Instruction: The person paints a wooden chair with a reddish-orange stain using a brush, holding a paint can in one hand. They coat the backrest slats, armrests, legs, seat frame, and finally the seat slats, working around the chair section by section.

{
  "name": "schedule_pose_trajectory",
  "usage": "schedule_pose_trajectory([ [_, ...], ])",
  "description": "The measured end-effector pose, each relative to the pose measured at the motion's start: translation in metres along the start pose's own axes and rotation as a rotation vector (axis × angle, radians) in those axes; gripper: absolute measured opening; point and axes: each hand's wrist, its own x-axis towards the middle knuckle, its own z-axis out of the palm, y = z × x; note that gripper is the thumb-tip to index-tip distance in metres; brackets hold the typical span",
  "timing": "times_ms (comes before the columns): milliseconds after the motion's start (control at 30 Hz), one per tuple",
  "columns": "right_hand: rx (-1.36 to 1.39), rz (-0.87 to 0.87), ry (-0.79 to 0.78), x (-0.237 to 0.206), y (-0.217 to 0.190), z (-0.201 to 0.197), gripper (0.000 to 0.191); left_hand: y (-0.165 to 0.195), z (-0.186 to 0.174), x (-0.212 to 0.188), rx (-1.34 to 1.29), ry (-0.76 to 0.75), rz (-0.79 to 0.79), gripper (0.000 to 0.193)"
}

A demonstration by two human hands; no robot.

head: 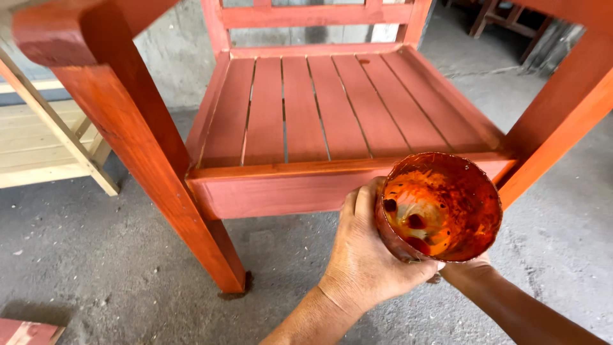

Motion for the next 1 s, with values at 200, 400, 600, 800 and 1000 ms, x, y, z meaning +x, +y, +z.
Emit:
schedule_pose_trajectory([
  [200, -0.375, 0.108, -0.190, -0.044, 0.032, -0.001, 0.044, 0.024, -0.006, 0.006, -0.087, 0.075, 0.024, 0.105],
  [400, -0.172, 0.195, 0.034, -0.084, 0.027, -0.018, 0.039, 0.041, -0.025, -0.001, -0.082, 0.137, 0.072, 0.103],
  [600, 0.059, 0.272, 0.697, -0.114, 0.011, -0.080, 0.018, 0.070, -0.031, 0.000, -0.043, 0.144, 0.121, 0.105],
  [800, 0.160, 0.151, 0.812, -0.064, -0.006, -0.083, 0.019, 0.087, -0.035, -0.004, -0.040, 0.186, 0.117, 0.107],
  [1000, 0.387, 0.141, 0.833, -0.028, -0.091, -0.069, 0.024, 0.079, -0.074, -0.008, 0.118, 0.387, 0.155, 0.112],
])
